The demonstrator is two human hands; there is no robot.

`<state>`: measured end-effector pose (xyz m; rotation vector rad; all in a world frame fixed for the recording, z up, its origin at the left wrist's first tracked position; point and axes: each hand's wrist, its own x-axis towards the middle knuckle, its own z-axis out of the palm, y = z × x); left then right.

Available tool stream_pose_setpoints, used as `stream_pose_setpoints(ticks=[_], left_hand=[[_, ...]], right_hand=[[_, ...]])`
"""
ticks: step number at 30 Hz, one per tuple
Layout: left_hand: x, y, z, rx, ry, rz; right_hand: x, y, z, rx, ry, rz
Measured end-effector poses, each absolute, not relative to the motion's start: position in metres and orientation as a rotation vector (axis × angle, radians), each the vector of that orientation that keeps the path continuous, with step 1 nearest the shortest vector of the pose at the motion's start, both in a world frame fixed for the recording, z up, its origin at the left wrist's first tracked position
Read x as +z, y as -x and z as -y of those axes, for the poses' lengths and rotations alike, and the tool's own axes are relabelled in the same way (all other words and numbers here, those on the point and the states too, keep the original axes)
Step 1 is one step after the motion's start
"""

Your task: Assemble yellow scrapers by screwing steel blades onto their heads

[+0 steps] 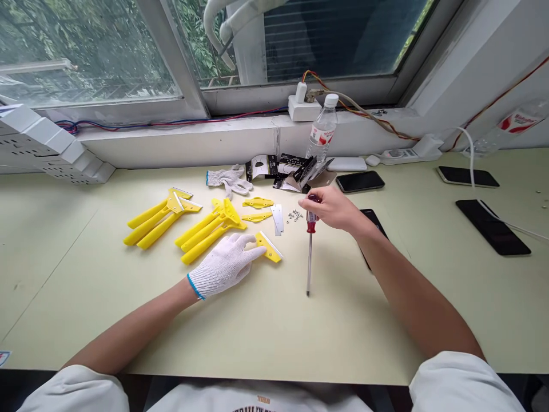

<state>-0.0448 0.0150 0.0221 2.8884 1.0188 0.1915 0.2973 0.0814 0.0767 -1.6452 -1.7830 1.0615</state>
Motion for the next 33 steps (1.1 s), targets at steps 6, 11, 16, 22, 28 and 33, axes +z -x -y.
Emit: stream_pose_setpoints(ticks=[6,11,16,22,28,33], left_hand=[[0.016,0.039,-0.010,0.096,-2.977,-1.020],[0.005,0.035,-0.004,0.165,-2.979,-1.060],[0.000,0.033,-0.005,0.259,-2.923,-1.043],[-0.002,0.034,-0.006,0.284,-2.933,-1.048],[-0.001,0.034,-0.006,0.279,-2.933,-1.043],[-0.002,0.035,-0.007,0.295,-2.916,-1.030]], right_hand=[[0.092,-0.284,-0.068,0.932,1.309,1.362],[0.087,-0.283,-0.067,0.884,1.239,1.453],[0.083,-0.282,-0.069,0.899,1.250,1.468],[0.084,-0.282,-0.068,0.903,1.268,1.484],[0.085,-0.283,-0.068,0.925,1.242,1.505],[0.085,-0.284,-0.069,0.931,1.226,1.507]])
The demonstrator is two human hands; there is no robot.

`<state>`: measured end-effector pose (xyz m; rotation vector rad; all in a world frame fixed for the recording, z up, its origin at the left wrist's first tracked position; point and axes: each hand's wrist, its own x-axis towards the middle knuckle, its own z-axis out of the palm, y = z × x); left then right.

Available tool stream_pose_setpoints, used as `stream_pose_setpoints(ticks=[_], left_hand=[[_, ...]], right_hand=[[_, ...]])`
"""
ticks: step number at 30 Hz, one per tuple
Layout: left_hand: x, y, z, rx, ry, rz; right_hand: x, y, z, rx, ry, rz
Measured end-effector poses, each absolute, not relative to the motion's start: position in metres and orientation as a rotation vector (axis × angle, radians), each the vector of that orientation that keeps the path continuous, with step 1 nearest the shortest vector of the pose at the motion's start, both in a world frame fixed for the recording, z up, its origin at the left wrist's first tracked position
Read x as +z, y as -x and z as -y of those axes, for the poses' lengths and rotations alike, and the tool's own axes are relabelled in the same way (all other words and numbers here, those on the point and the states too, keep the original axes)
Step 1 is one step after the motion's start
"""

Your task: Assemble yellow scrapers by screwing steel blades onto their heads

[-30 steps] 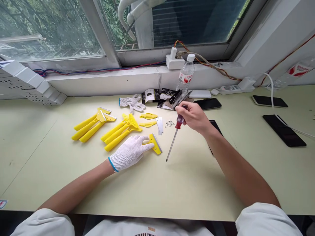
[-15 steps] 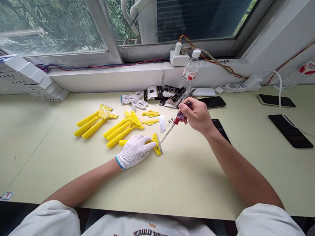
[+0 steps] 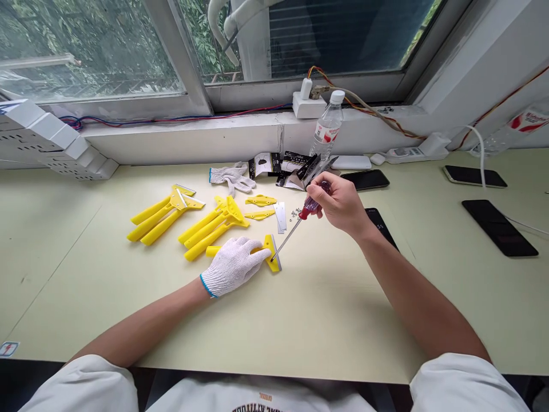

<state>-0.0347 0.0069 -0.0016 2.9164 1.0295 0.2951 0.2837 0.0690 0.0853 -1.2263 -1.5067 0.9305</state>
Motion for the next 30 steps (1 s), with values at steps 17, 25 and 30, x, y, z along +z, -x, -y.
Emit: stream_pose_setpoints(ticks=[17,25,30], left_hand=[[-0.003,0.035,-0.008,0.314,-2.911,-1.035],[-0.007,0.035,-0.007,0.375,-3.035,-1.040],[-0.008,0.036,-0.008,0.363,-3.093,-1.027]], right_hand=[[0.163,-0.253,-0.008,0.337,1.250,2.141],[0.177,-0.238,-0.021,0.252,0.929,2.488],[0.172,-0.245,-0.028,0.294,0.717,2.518]])
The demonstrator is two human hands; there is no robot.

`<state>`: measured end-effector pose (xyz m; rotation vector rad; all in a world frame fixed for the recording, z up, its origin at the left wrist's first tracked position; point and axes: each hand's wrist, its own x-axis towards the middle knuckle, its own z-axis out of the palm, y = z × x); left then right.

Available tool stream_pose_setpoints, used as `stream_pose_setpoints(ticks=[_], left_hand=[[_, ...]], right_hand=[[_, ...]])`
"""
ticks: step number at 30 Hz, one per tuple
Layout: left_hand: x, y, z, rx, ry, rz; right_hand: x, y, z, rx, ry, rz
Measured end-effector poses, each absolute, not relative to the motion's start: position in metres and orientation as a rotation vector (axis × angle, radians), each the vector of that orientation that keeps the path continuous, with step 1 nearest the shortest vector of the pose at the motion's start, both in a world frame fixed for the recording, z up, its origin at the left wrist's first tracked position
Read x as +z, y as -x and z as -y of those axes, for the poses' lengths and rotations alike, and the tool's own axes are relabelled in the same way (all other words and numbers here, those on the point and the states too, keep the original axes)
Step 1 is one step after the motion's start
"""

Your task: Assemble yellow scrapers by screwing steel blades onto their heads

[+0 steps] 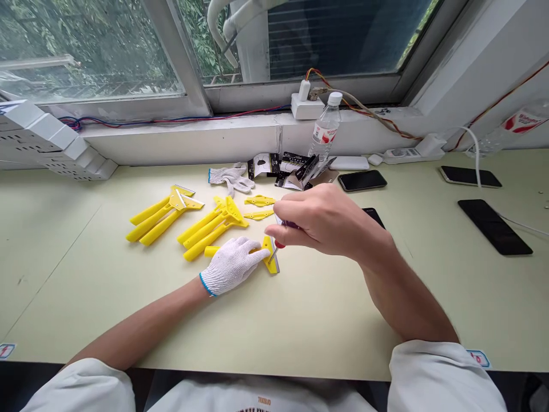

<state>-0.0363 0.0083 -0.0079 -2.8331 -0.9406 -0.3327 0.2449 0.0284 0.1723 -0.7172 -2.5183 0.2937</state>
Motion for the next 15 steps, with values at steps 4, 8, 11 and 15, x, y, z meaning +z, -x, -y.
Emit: stream_pose_setpoints(ticks=[4,8,11,15], left_hand=[[-0.007,0.037,-0.010,-0.341,2.842,0.916],[-0.006,0.037,-0.010,-0.343,2.859,0.904],[-0.007,0.037,-0.010,-0.371,2.861,0.897],[-0.010,0.037,-0.011,-0.411,2.847,0.905]], right_hand=[[0.171,-0.244,-0.021,0.538,0.493,2.501],[0.181,-0.248,-0.012,0.646,0.584,2.522],[0.187,-0.255,-0.011,0.716,0.560,2.496],[0.188,-0.254,-0.010,0.951,0.333,2.441]])
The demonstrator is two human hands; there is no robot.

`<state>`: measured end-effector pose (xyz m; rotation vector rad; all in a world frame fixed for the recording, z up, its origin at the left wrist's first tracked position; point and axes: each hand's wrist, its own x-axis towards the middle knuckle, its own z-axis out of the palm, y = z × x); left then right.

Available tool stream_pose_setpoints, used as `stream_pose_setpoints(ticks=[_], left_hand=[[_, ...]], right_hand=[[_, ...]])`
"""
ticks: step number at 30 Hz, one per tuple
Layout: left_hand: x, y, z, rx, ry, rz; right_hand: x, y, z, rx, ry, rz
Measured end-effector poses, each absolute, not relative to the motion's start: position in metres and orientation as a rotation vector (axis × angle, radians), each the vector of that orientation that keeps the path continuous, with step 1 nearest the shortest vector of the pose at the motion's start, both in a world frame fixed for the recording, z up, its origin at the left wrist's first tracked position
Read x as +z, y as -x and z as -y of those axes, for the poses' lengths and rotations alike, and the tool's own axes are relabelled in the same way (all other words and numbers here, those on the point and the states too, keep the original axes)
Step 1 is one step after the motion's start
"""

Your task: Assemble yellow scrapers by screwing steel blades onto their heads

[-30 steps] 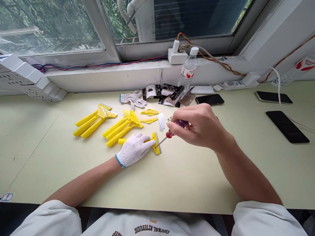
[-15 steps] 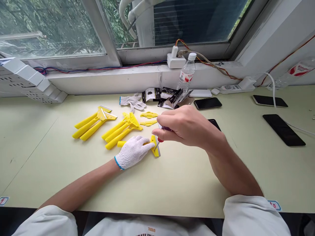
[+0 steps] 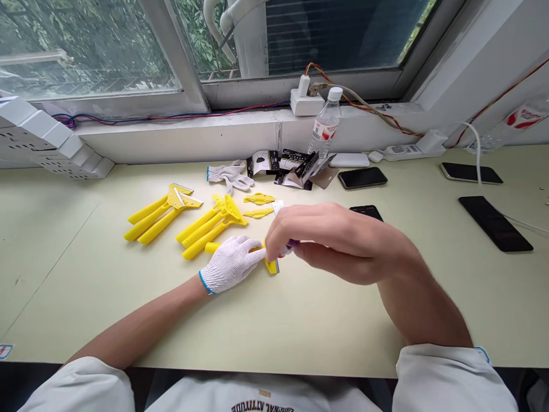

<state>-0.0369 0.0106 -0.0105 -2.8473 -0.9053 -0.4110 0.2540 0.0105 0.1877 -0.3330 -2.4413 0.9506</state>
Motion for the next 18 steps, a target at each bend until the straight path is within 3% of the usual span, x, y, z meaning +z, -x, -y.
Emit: stream_pose_setpoints(ticks=[3,10,18], left_hand=[[-0.012,0.037,-0.011,-0.416,2.851,0.889],[-0.007,0.037,-0.011,-0.396,2.860,0.886],[-0.012,0.038,-0.011,-0.414,2.868,0.929]], right_hand=[[0.181,-0.243,-0.006,0.918,0.398,2.431],[0.170,-0.230,-0.003,0.123,0.914,2.396],[0.179,-0.240,-0.002,0.698,0.426,2.323]])
